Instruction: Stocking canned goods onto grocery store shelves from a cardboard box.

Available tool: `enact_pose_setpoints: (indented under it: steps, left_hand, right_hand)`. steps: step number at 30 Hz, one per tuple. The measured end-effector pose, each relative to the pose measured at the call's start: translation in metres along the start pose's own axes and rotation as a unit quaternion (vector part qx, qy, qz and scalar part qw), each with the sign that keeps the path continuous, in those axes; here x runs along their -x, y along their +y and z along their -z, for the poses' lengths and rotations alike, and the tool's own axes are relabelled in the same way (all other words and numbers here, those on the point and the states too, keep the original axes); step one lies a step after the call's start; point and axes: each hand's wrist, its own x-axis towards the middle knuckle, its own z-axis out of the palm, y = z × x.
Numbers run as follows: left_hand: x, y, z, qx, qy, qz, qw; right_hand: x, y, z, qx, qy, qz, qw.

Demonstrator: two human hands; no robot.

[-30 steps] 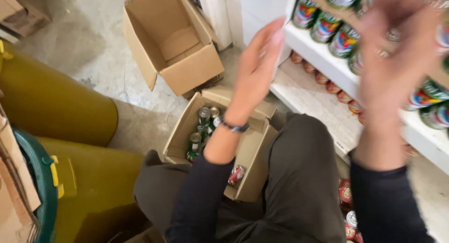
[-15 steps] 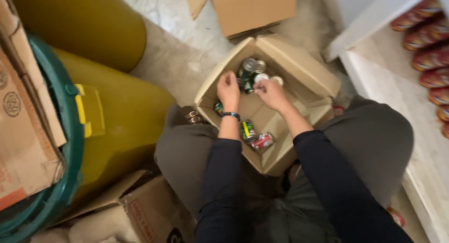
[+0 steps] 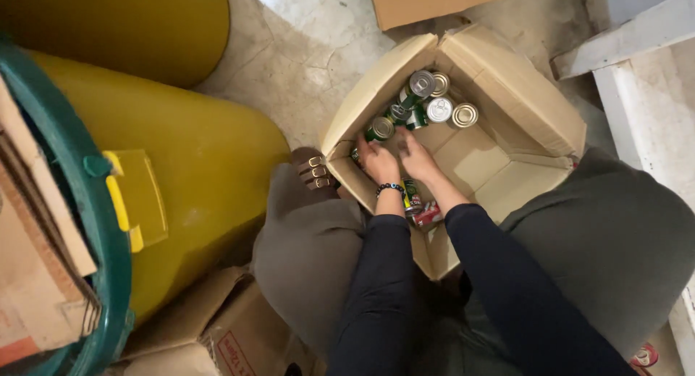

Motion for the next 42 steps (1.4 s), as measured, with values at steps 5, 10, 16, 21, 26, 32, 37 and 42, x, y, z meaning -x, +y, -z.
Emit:
enact_pose_setpoints:
  steps: [5,10,16,21,26,32,37,42]
  left_hand:
    - [-0.022,-0.018,-0.019,-0.01,-0.058,-0.095,0.994]
    - [0.001,0.025,0.007,-0.041,-0.08,-0.096,0.991]
    - [0.051,0.065,0.033,0.014,-0.046,-0.022,0.999]
    - [0.09,0.113,0.069,0.076,-0.108,-0.16,0.978]
    - [0.115,0.153,0.079,0.212,-0.15,-0.145,0.955]
    - [0.161,0.213,0.11,0.408,-0.229,-0.105,0.877]
    - [0.217,0.258,0.15,0.465,-0.353,-0.12,0.803]
    - [0.277,0.305,0.162,0.469,-0.469,-0.165,0.73]
  right_hand:
    - [-0.051,0.056,-0.029,-0.15,-0.017,0.039,0.988]
    - [-0.022,-0.004,-0.006,-0.266,-0.015,-0.076,0.961]
    - [-0.003,-0.024,0.013,-0.44,0.034,-0.192,0.877]
    - [0.012,-0.031,0.04,-0.44,0.133,-0.173,0.871]
    - [0.067,-0.131,0.101,-0.533,0.09,-0.026,0.841]
    - [0.16,-0.211,0.153,-0.509,0.045,0.132,0.849]
    - [0.231,-0.222,0.199,-0.462,0.12,0.235,0.847]
    - [0.319,-0.26,0.27,-0.333,0.204,0.237,0.889]
